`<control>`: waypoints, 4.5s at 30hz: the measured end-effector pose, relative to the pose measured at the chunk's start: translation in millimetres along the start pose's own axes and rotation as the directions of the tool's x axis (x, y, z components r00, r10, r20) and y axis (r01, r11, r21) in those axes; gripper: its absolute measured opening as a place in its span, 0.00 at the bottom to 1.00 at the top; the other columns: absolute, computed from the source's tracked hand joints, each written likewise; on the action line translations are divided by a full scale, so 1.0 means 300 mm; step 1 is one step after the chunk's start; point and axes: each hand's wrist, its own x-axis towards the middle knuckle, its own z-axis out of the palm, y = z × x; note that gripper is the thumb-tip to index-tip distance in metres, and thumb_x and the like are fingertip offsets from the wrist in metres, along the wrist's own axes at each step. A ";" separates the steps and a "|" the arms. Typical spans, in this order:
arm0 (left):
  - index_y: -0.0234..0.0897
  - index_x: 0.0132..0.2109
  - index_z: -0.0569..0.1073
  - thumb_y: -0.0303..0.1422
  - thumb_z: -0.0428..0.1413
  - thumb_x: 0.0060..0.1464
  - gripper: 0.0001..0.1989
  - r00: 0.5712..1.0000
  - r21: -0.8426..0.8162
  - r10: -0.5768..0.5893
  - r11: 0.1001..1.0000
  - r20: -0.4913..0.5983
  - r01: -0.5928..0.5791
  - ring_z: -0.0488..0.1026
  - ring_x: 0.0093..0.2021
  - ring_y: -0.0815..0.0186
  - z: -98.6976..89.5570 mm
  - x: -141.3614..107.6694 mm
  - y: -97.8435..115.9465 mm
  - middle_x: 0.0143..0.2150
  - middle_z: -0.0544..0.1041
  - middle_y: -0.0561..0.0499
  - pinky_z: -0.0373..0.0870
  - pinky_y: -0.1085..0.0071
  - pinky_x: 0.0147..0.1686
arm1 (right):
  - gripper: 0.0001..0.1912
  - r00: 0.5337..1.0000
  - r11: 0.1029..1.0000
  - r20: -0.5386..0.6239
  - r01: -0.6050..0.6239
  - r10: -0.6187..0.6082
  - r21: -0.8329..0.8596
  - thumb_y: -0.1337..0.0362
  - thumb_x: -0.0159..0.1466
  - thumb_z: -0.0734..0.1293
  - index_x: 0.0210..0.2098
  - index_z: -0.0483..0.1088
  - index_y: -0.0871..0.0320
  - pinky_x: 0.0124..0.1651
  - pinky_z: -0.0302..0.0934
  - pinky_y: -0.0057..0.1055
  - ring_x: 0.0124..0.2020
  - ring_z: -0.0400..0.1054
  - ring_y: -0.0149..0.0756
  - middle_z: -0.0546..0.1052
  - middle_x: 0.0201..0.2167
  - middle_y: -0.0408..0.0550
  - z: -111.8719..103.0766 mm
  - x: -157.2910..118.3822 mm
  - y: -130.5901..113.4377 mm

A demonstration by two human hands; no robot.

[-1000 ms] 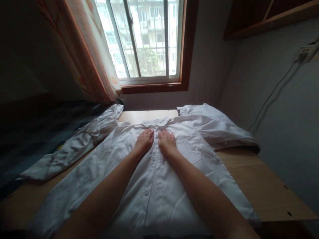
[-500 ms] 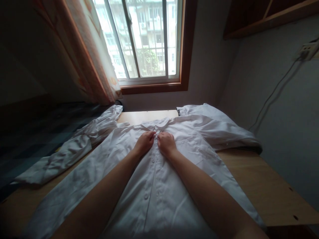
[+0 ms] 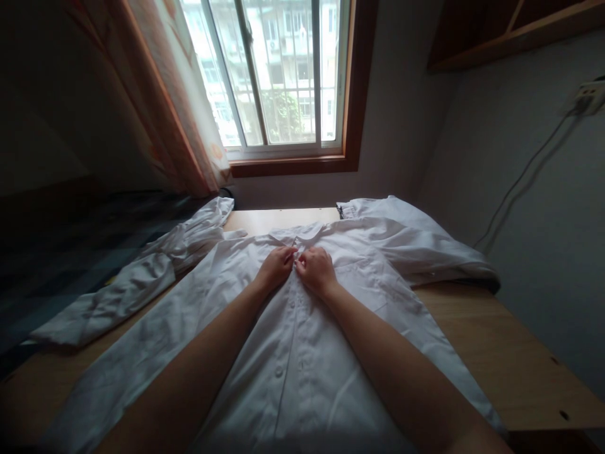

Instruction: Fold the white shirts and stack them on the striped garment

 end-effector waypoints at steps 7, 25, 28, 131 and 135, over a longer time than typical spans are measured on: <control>0.35 0.45 0.80 0.24 0.53 0.59 0.12 1.000 -0.012 0.008 1.000 -0.006 -0.008 0.76 0.48 0.60 0.002 0.002 -0.009 0.45 0.81 0.44 0.70 0.64 0.55 | 0.17 0.998 0.995 0.043 -0.050 0.054 -0.085 0.57 0.63 0.67 0.47 0.71 0.59 0.54 0.55 0.41 0.53 0.62 0.50 0.74 0.49 0.57 -0.012 -0.023 -0.043; 0.35 0.48 0.79 0.23 0.51 0.59 0.15 1.000 0.024 -0.003 1.000 -0.003 0.003 0.75 0.52 0.59 -0.001 -0.002 0.000 0.49 0.81 0.43 0.68 0.64 0.58 | 0.10 0.996 0.961 -0.024 -0.076 0.085 0.264 0.68 0.63 0.66 0.36 0.80 0.58 0.44 0.61 0.28 0.38 0.73 0.37 0.82 0.36 0.50 -0.009 0.006 0.009; 0.36 0.49 0.79 0.22 0.51 0.58 0.16 1.000 0.024 -0.018 1.000 0.000 0.018 0.75 0.52 0.59 -0.004 -0.002 0.004 0.49 0.81 0.44 0.69 0.63 0.57 | 0.09 0.996 0.948 -0.020 -0.077 0.088 0.307 0.67 0.62 0.66 0.35 0.81 0.58 0.42 0.61 0.27 0.37 0.74 0.36 0.83 0.35 0.49 -0.003 0.008 0.012; 0.39 0.39 0.84 0.33 0.62 0.50 0.09 0.992 0.060 -0.052 0.997 0.116 0.045 0.73 0.42 0.60 -0.079 -0.004 0.004 0.37 0.78 0.48 0.69 0.64 0.49 | 0.09 0.993 0.993 0.082 -0.093 0.087 0.071 0.67 0.62 0.65 0.36 0.78 0.59 0.41 0.60 0.29 0.40 0.73 0.40 0.81 0.37 0.53 -0.032 0.008 0.020; 0.39 0.39 0.84 0.30 0.61 0.51 0.08 0.991 0.106 -0.032 0.994 0.129 0.018 0.73 0.43 0.59 -0.086 -0.015 0.035 0.38 0.77 0.46 0.69 0.65 0.49 | 0.08 0.993 0.976 0.073 -0.106 0.094 0.192 0.67 0.62 0.66 0.34 0.79 0.58 0.39 0.60 0.29 0.37 0.74 0.39 0.82 0.35 0.50 -0.025 0.010 0.039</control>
